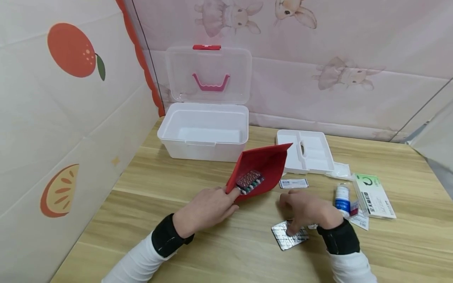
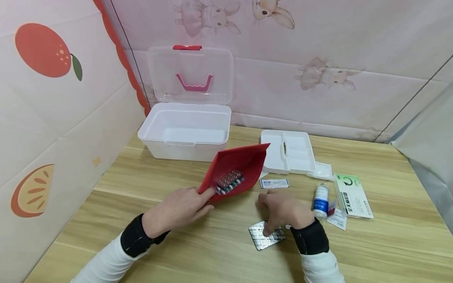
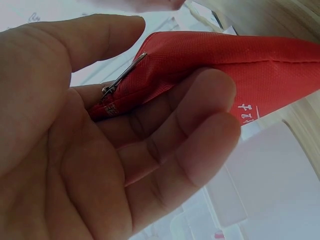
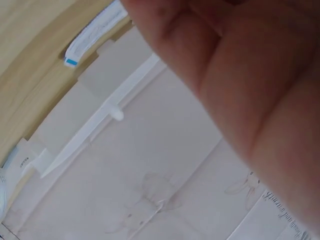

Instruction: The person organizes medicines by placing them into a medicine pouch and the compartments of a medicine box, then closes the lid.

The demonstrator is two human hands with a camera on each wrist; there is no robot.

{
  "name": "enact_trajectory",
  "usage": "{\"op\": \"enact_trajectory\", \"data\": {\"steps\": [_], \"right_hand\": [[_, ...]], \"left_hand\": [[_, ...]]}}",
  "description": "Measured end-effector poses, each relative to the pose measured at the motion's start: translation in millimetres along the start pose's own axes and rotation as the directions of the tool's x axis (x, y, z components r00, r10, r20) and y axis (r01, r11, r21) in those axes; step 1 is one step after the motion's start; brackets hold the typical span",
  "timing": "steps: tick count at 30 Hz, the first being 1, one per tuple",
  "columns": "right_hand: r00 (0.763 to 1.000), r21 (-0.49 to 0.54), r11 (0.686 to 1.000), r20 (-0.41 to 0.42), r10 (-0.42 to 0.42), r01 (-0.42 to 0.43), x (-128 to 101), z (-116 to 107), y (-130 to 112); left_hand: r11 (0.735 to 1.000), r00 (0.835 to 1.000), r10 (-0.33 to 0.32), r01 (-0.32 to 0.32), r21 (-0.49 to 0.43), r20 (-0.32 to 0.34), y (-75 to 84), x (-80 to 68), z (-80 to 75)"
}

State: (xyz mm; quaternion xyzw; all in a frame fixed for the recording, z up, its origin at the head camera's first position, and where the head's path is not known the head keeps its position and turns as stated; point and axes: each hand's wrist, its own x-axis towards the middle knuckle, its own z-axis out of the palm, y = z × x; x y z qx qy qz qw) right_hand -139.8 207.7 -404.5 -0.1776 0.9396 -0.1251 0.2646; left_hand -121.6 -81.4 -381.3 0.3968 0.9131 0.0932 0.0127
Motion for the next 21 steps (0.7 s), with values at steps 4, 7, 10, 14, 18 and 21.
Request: {"op": "enact_trajectory", "data": {"steps": [4, 7, 10, 14, 18, 21], "right_hand": [[1.000, -0.015, 0.999, -0.004, -0.029, 0.029, -0.7, 3.7, -1.9], [0.999, -0.006, 0.999, -0.005, -0.046, 0.046, 0.2, 5.3, -2.5], [0.998, -0.005, 0.998, -0.003, -0.069, 0.069, 1.0, 5.6, -2.8], [0.997, -0.002, 0.997, 0.001, -0.082, 0.082, 2.9, 5.8, -2.2], [0.998, 0.038, 0.997, -0.003, -0.061, 0.061, 5.2, 5.5, -0.8], [0.998, 0.063, 0.996, -0.014, -0.056, 0.057, 6.3, 5.6, 1.3]], "left_hand": [[1.000, 1.000, 0.011, -0.011, 0.010, -0.008, -0.5, 0.4, 1.1], [1.000, 1.000, 0.006, -0.006, 0.006, -0.004, -0.6, 0.6, 1.1], [1.000, 1.000, -0.001, 0.001, -0.004, 0.002, -0.3, 0.5, 0.5], [1.000, 1.000, -0.006, 0.006, -0.007, 0.006, 0.2, 0.3, -0.3], [1.000, 1.000, -0.007, 0.007, -0.003, 0.008, 0.2, 0.9, -0.2], [1.000, 1.000, -0.010, 0.010, -0.002, 0.012, 0.4, 1.4, 0.0]]}}
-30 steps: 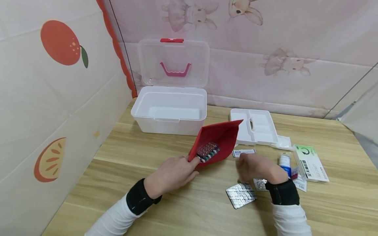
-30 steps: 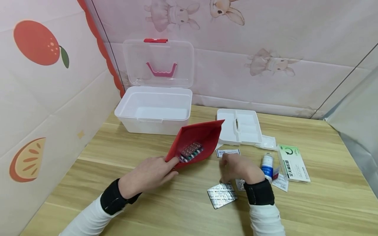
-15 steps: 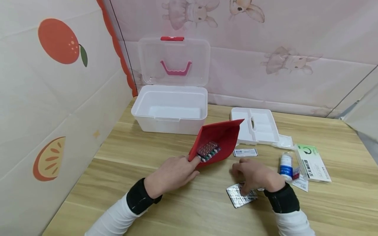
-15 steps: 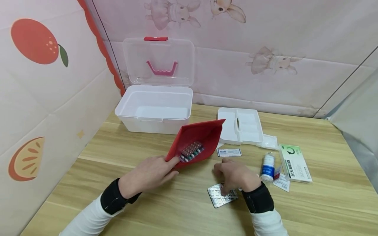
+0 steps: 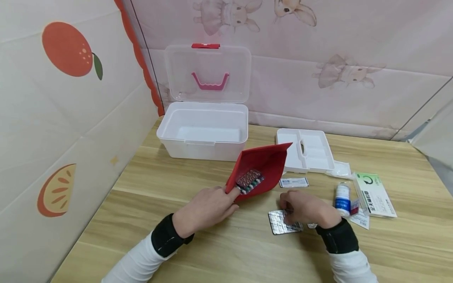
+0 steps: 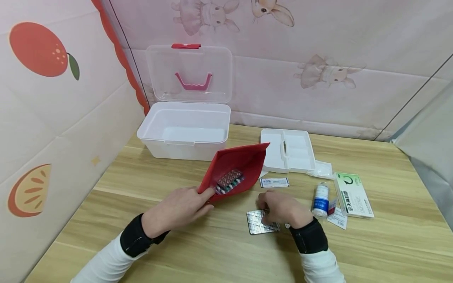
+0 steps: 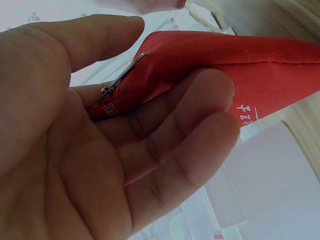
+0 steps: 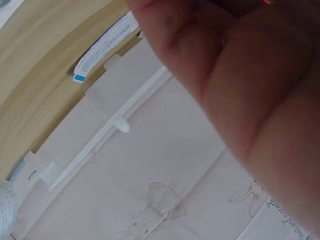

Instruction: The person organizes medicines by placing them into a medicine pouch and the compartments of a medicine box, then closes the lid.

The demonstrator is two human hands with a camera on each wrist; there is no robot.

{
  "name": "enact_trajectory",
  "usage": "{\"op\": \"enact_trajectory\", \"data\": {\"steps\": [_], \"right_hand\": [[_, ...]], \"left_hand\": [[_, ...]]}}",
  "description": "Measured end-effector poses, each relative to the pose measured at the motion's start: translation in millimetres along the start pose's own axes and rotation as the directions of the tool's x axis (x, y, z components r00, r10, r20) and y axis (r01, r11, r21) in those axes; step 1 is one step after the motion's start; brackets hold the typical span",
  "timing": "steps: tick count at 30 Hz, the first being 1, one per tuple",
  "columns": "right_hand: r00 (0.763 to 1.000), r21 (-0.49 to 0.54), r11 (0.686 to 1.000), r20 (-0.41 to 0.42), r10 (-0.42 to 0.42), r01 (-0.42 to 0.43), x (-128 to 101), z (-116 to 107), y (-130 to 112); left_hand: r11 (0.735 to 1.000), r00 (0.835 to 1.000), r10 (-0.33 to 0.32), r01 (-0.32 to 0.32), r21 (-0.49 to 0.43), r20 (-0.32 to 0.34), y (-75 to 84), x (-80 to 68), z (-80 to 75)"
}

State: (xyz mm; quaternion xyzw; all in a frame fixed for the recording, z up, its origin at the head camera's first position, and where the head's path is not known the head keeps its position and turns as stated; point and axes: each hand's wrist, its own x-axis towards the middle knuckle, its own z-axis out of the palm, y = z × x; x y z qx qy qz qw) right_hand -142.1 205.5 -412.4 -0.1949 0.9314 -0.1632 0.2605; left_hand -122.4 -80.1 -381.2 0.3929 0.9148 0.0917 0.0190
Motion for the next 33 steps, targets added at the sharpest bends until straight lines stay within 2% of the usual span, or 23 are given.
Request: {"op": "enact_trajectory", "data": {"steps": [11, 19, 23, 27, 33], "right_hand": [[0.999, 0.004, 1.000, -0.049, -0.011, 0.011, -1, -1, 3], [0.993, 0.066, 0.995, -0.099, -0.071, 0.078, -3, -6, 2], [0.972, 0.055, 0.987, -0.192, -0.137, 0.150, -3, -7, 4], [0.945, 0.013, 0.983, -0.276, -0.174, 0.184, -3, -9, 5], [0.925, 0.029, 0.987, -0.355, -0.136, 0.156, -6, -12, 5]], "left_hand": [[1.000, 1.000, -0.004, 0.004, -0.014, 0.004, -0.2, -0.1, 0.1], [1.000, 1.000, -0.012, 0.013, -0.018, 0.010, 0.0, 0.4, 0.1], [1.000, 1.000, -0.015, 0.015, -0.019, 0.011, -0.1, 0.4, -0.1], [1.000, 1.000, -0.018, 0.018, -0.024, 0.016, -0.5, 0.8, -0.2], [1.000, 1.000, -0.017, 0.017, -0.024, 0.017, -1.0, 0.8, -0.4]]}}
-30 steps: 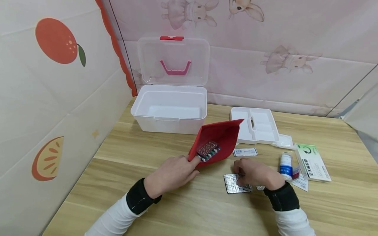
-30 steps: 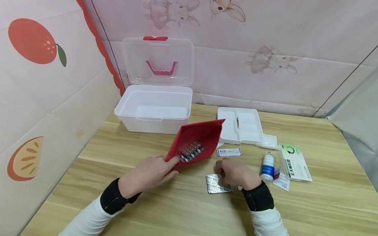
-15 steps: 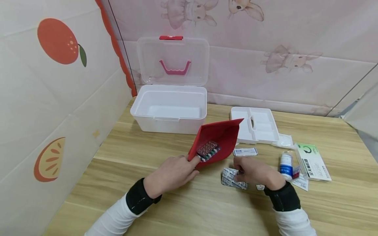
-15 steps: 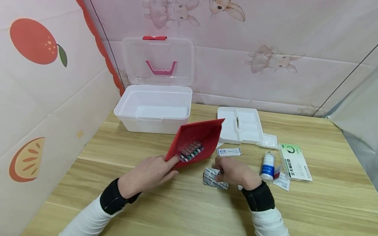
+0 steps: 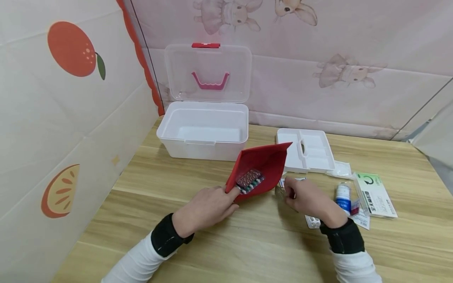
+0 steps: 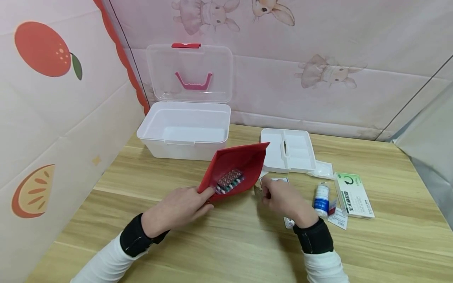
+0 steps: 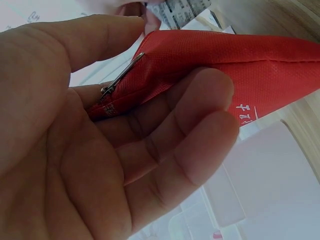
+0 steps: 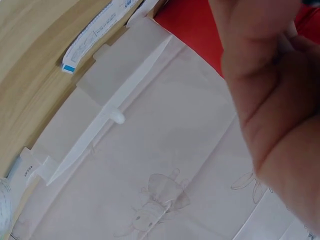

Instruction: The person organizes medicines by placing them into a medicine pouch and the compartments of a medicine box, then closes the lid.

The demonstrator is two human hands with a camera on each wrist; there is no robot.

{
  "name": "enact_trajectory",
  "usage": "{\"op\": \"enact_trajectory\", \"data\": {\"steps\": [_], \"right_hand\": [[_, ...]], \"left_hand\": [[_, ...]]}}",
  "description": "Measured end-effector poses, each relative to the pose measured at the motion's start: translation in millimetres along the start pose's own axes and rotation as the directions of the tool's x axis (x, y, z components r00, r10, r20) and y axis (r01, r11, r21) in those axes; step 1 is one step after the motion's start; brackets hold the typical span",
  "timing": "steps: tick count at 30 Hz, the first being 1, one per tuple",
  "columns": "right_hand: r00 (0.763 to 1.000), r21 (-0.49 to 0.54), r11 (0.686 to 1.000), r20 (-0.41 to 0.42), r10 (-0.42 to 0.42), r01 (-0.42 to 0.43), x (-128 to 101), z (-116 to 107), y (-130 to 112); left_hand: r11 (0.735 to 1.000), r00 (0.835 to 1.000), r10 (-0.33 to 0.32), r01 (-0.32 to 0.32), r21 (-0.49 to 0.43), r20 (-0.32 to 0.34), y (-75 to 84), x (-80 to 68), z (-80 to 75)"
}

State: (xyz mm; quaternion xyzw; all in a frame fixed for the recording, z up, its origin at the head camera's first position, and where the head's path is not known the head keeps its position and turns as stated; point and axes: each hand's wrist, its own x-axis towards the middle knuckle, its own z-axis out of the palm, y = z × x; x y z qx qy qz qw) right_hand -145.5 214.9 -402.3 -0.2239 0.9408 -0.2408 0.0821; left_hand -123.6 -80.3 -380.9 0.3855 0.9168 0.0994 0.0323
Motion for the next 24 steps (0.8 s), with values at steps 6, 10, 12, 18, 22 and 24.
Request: {"op": "enact_trajectory", "data": {"steps": [6, 10, 12, 18, 22, 24], "right_hand": [[0.996, 0.028, 0.999, -0.080, -0.028, 0.031, -1.7, -2.4, 2.1], [0.991, 0.020, 0.998, -0.114, -0.065, 0.067, -1.2, -2.1, 3.4], [0.990, 0.007, 0.997, -0.124, -0.072, 0.074, -0.4, -1.6, 3.7], [0.990, -0.001, 0.999, -0.137, -0.037, 0.037, 0.5, -2.4, 1.9], [0.991, 0.033, 0.999, -0.135, 0.014, -0.009, 0.3, -6.2, 1.6], [0.990, 0.038, 0.999, -0.139, 0.035, -0.030, -0.1, -9.0, 2.3]], "left_hand": [[1.000, 1.000, 0.003, -0.003, -0.004, 0.001, 0.1, 0.0, 0.0], [1.000, 1.000, 0.000, 0.000, -0.013, 0.005, 0.1, 0.1, 0.0], [1.000, 1.000, -0.002, 0.002, -0.015, 0.007, 0.1, 0.0, -0.1], [1.000, 1.000, -0.002, 0.002, -0.008, 0.006, -0.1, -0.2, -0.1], [1.000, 1.000, 0.004, -0.004, 0.001, 0.001, -0.3, -0.5, 0.1], [1.000, 1.000, 0.007, -0.007, 0.003, -0.002, -0.4, -0.7, 0.1]]}}
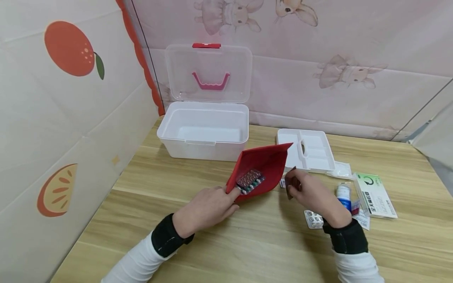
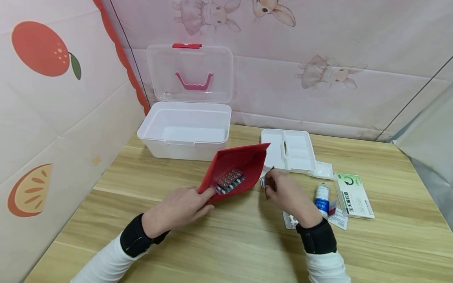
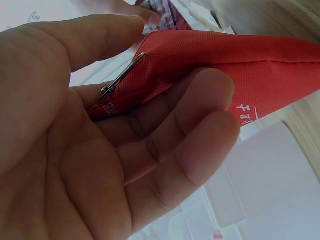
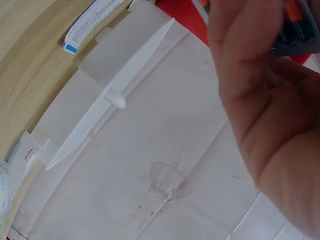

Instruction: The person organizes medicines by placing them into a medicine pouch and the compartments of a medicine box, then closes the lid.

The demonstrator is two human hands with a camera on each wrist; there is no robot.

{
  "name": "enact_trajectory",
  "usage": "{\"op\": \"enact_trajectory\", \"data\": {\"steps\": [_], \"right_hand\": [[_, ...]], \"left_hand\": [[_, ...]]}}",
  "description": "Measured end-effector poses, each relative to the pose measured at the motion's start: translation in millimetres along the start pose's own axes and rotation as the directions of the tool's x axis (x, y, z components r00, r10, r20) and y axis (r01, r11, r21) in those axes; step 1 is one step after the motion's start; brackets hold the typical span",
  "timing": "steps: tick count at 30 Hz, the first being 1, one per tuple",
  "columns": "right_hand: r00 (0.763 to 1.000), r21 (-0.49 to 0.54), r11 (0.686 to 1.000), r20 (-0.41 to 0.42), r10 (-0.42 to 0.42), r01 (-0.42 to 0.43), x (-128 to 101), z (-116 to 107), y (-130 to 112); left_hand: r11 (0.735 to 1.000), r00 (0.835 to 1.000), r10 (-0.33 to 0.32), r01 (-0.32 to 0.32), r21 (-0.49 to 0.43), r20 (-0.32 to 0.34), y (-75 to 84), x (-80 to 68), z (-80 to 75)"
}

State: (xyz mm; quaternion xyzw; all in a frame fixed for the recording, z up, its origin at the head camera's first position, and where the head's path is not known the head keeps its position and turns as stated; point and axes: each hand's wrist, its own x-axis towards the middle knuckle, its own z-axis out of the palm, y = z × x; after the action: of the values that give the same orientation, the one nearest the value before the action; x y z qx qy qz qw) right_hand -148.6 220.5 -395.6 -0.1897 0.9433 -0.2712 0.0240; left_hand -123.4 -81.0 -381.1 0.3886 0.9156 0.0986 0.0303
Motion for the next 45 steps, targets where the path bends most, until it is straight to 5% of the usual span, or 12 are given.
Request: {"op": "enact_trajectory", "data": {"steps": [14, 22, 28, 34, 40, 45], "right_hand": [[0.994, 0.023, 0.999, -0.101, 0.044, -0.042, -1, -10, 3], [0.960, 0.045, 0.993, -0.257, 0.114, -0.106, -6, -16, 0], [0.911, 0.069, 0.997, -0.410, 0.049, -0.023, -6, -13, -4], [0.842, 0.070, 0.986, -0.532, -0.089, 0.149, -5, -10, -9], [0.779, 0.008, 0.956, -0.582, -0.233, 0.292, -6, -10, -15], [0.757, -0.008, 0.931, -0.580, -0.301, 0.364, -8, -10, -22]], "left_hand": [[1.000, 1.000, 0.008, -0.008, 0.010, -0.003, 0.7, -0.1, -1.0], [1.000, 1.000, 0.005, -0.005, 0.003, 0.004, 0.7, 0.4, -0.9], [1.000, 1.000, 0.007, -0.007, -0.002, 0.004, 0.6, 0.4, -0.7], [1.000, 1.000, 0.010, -0.010, 0.001, -0.001, 0.4, 0.0, -0.4], [1.000, 1.000, 0.012, -0.012, 0.010, -0.006, 0.3, -0.2, -0.2], [1.000, 1.000, 0.013, -0.013, 0.020, -0.011, 0.3, -0.4, -0.1]]}}
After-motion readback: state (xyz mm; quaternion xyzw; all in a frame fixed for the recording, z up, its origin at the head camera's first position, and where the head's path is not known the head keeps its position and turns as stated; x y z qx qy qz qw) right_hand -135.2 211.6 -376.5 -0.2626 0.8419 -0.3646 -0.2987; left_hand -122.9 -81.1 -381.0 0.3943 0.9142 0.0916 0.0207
